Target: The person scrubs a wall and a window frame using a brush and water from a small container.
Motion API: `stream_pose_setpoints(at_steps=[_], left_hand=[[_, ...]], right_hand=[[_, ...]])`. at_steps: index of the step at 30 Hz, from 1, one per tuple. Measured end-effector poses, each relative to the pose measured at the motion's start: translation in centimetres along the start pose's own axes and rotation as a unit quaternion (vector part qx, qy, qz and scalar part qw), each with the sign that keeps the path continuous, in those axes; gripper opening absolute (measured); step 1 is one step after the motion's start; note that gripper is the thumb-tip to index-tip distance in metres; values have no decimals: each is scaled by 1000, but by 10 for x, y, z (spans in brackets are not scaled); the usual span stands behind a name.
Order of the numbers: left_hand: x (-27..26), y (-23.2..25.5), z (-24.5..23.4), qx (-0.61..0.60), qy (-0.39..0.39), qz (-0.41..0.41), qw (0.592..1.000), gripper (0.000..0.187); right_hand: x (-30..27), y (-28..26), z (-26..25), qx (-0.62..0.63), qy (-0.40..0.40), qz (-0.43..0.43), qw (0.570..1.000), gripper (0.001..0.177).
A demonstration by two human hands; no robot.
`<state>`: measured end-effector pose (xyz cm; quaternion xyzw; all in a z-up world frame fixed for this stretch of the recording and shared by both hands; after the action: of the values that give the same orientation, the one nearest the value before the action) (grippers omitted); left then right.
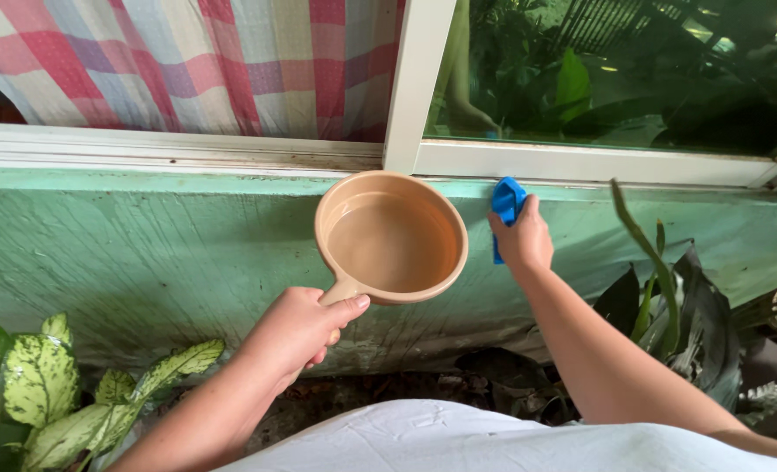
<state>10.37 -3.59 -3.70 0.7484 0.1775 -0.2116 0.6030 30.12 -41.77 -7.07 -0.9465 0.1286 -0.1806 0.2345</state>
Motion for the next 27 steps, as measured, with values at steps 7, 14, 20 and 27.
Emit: stream_pose_setpoints(at_steps=[7,14,20,27], left_hand=[[-15,-5,-14,-12,14,-5,1000,41],[-42,-24,-42,-18,49,-34,998,41],[-51,-43,-64,-25,71,-34,997,42],[-51,-59,-68,-31,74,-26,996,42]], right_hand=[[31,78,19,188,103,61,975,77],[-29,10,144,365,155,100,912,76],[-70,-58,76,415,-19,1,910,63],[-85,-214,-61,221,-306,-220,899,55]])
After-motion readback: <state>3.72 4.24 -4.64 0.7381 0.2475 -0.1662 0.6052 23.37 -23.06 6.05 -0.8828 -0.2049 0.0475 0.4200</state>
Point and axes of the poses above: each hand's wrist, its own x-axis towards the middle knuckle, its own z-axis out of the palm, y = z × x, the point moved 8 cm from there along x, towards the middle knuckle, and after that the axes turned 6 degrees about -z, right-handed, at the moved point
